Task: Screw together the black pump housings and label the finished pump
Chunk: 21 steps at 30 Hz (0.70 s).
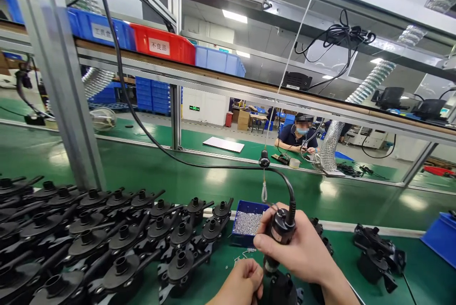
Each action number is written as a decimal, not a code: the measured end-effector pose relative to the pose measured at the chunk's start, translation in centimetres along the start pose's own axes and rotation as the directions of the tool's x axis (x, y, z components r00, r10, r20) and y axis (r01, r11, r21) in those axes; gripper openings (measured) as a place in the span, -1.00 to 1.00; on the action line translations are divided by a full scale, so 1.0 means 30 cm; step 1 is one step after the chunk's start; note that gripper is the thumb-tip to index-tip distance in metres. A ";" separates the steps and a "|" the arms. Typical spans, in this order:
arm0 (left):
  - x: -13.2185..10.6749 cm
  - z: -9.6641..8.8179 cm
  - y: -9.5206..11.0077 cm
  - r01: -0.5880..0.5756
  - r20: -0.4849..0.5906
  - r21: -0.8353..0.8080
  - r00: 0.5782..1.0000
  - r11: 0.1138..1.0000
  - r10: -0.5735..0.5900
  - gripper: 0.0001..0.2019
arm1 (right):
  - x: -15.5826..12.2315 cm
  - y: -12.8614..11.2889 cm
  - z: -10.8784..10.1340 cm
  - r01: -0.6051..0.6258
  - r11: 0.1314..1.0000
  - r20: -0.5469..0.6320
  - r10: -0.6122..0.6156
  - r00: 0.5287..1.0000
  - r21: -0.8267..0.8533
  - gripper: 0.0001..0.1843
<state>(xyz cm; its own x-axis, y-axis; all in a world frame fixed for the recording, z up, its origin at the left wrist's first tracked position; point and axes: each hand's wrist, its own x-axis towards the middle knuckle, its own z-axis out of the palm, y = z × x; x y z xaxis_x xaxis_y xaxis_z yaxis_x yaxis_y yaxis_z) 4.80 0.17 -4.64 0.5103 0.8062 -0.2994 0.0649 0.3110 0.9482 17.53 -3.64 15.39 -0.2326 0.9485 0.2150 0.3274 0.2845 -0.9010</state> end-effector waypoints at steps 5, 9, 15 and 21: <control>-0.019 0.001 0.029 0.115 0.091 -0.009 0.989 0.993 -0.113 -0.66 | -0.018 -0.040 -0.064 0.021 1.000 -0.162 -0.023 0.987 -0.016 -0.69; -0.027 -0.003 0.053 0.196 0.166 0.000 0.967 0.981 -0.193 -0.75 | -0.034 -0.057 -0.113 -0.043 0.998 -0.170 0.033 0.985 -0.053 -0.66; -0.006 0.008 0.047 0.186 0.216 0.053 0.957 0.981 -0.193 -0.76 | -0.028 -0.033 -0.116 -0.048 0.997 -0.099 0.042 0.994 -0.059 -0.63; 0.021 0.010 0.046 0.126 0.253 0.083 0.957 0.989 -0.143 -0.56 | -0.023 -0.027 -0.108 -0.088 0.996 -0.080 0.087 0.993 -0.007 -0.62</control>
<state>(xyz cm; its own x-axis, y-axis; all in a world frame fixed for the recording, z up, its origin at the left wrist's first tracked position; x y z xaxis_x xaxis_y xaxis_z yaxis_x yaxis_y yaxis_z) 5.48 0.95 -3.48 0.6956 0.5999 -0.3953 0.1995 0.3672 0.9085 20.38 -4.06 17.19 -0.1288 0.9778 0.1654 0.3532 0.2011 -0.9137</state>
